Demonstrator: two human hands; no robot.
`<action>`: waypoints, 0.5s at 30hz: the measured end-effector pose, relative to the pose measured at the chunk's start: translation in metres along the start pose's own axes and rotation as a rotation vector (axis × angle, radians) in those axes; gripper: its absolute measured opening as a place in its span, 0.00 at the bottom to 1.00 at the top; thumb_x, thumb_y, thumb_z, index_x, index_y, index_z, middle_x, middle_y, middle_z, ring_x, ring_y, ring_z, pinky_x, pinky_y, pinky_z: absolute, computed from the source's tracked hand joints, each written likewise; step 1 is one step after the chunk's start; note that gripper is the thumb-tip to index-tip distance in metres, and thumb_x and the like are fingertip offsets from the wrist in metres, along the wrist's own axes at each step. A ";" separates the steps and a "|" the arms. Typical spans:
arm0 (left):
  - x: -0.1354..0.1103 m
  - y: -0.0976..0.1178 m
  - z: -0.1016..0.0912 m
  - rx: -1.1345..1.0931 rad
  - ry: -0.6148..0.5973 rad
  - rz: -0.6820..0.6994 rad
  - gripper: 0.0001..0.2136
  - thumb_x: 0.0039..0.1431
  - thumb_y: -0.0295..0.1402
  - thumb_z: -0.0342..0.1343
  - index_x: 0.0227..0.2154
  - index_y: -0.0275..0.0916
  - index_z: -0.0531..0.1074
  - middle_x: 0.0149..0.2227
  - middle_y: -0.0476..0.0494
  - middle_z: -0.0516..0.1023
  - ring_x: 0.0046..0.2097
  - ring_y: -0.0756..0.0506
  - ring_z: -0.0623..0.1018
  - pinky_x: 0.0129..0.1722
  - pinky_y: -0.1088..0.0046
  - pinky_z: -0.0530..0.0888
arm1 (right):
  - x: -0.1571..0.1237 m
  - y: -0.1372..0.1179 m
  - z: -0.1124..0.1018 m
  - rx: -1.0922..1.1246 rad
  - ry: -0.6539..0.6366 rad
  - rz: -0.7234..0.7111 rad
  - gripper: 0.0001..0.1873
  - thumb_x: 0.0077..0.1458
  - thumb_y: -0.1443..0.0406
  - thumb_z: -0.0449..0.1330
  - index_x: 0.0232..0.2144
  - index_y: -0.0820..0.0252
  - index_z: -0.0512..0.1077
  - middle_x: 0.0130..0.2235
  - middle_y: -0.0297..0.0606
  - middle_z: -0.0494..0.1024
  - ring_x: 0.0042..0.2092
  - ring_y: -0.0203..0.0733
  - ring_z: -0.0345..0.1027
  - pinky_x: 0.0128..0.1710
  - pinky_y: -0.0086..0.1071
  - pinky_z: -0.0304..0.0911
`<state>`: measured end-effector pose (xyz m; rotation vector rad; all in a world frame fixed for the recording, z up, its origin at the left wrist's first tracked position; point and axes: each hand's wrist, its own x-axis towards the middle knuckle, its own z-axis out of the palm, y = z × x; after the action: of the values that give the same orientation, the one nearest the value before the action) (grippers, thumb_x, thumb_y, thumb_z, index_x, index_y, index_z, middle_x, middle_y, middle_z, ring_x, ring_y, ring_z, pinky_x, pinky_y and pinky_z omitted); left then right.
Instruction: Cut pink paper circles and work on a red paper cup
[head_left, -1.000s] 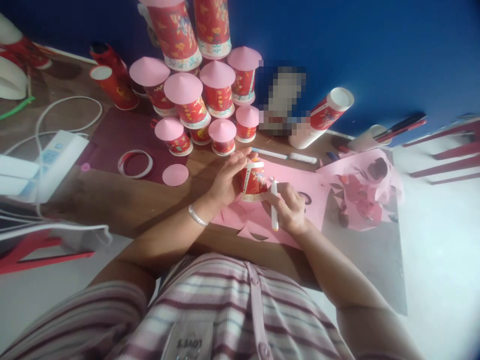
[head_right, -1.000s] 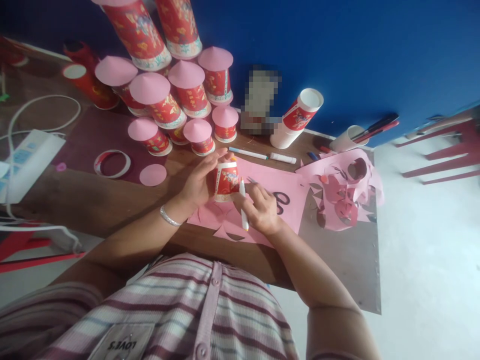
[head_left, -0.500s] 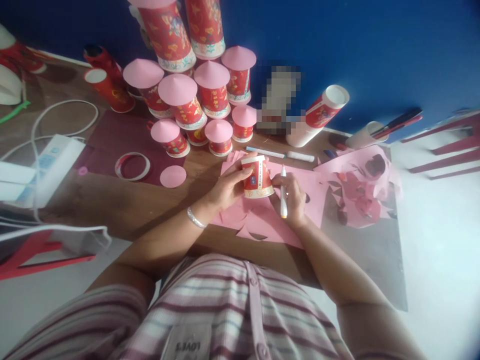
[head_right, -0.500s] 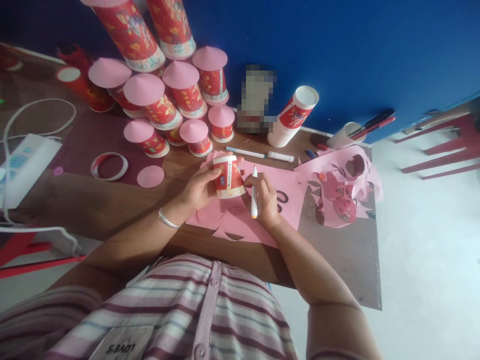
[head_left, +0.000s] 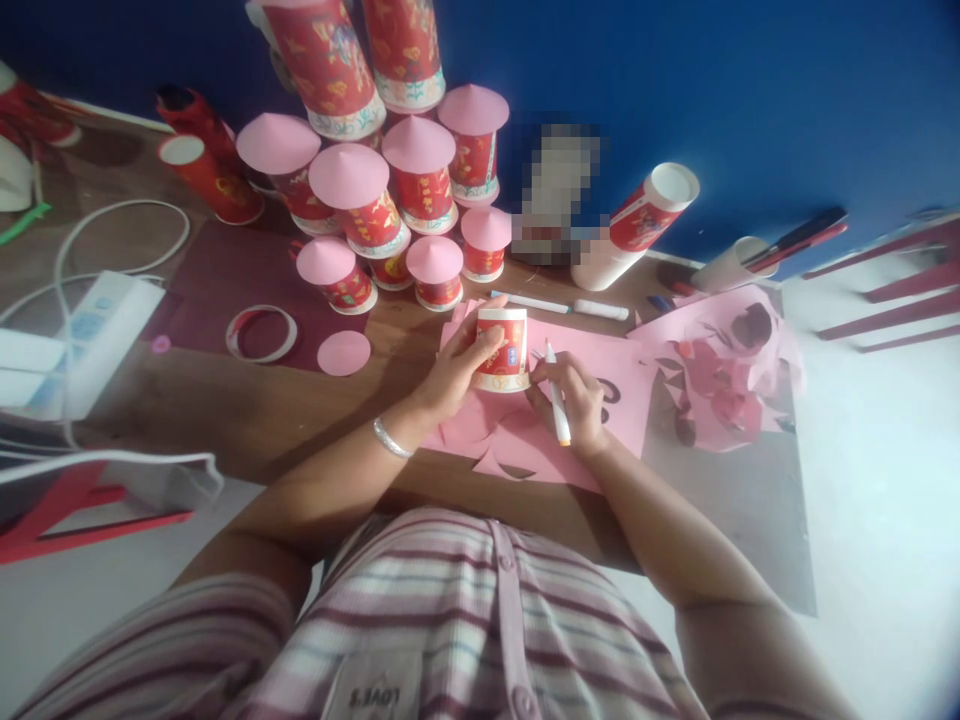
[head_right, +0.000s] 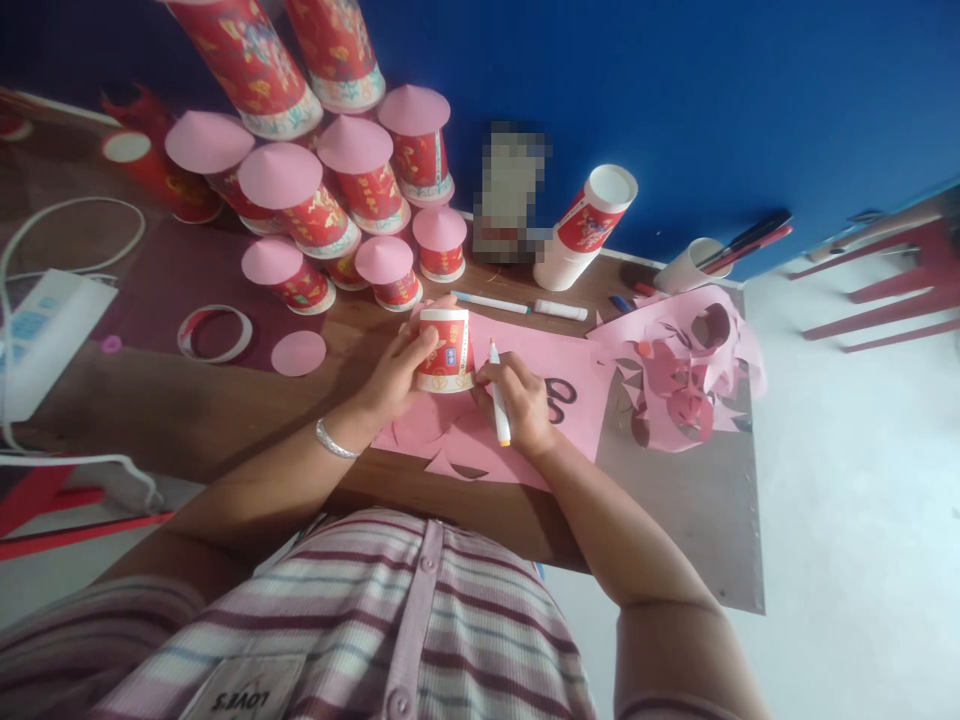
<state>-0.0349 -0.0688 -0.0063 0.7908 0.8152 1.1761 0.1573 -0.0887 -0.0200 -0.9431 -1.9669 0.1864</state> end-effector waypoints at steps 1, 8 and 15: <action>-0.001 0.001 0.001 -0.030 -0.018 -0.010 0.29 0.61 0.52 0.65 0.62 0.46 0.74 0.59 0.42 0.78 0.64 0.35 0.75 0.62 0.57 0.73 | 0.000 0.000 0.000 -0.001 0.000 -0.001 0.11 0.60 0.74 0.63 0.38 0.53 0.71 0.34 0.32 0.77 0.32 0.37 0.75 0.30 0.28 0.69; 0.001 0.000 0.003 -0.195 -0.183 -0.081 0.28 0.64 0.49 0.63 0.63 0.45 0.71 0.57 0.39 0.81 0.62 0.33 0.78 0.63 0.51 0.74 | 0.001 0.004 -0.001 0.029 0.032 0.045 0.10 0.60 0.74 0.62 0.36 0.53 0.70 0.32 0.31 0.74 0.30 0.37 0.71 0.30 0.29 0.66; 0.003 -0.004 -0.001 -0.185 -0.204 -0.077 0.24 0.61 0.49 0.66 0.55 0.42 0.74 0.52 0.38 0.83 0.59 0.33 0.80 0.61 0.50 0.74 | 0.000 0.005 -0.001 0.000 0.015 0.070 0.07 0.61 0.72 0.61 0.35 0.53 0.70 0.32 0.32 0.76 0.30 0.37 0.73 0.30 0.30 0.68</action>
<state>-0.0332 -0.0662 -0.0102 0.7066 0.5549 1.0654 0.1608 -0.0852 -0.0215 -1.0115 -1.9218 0.2191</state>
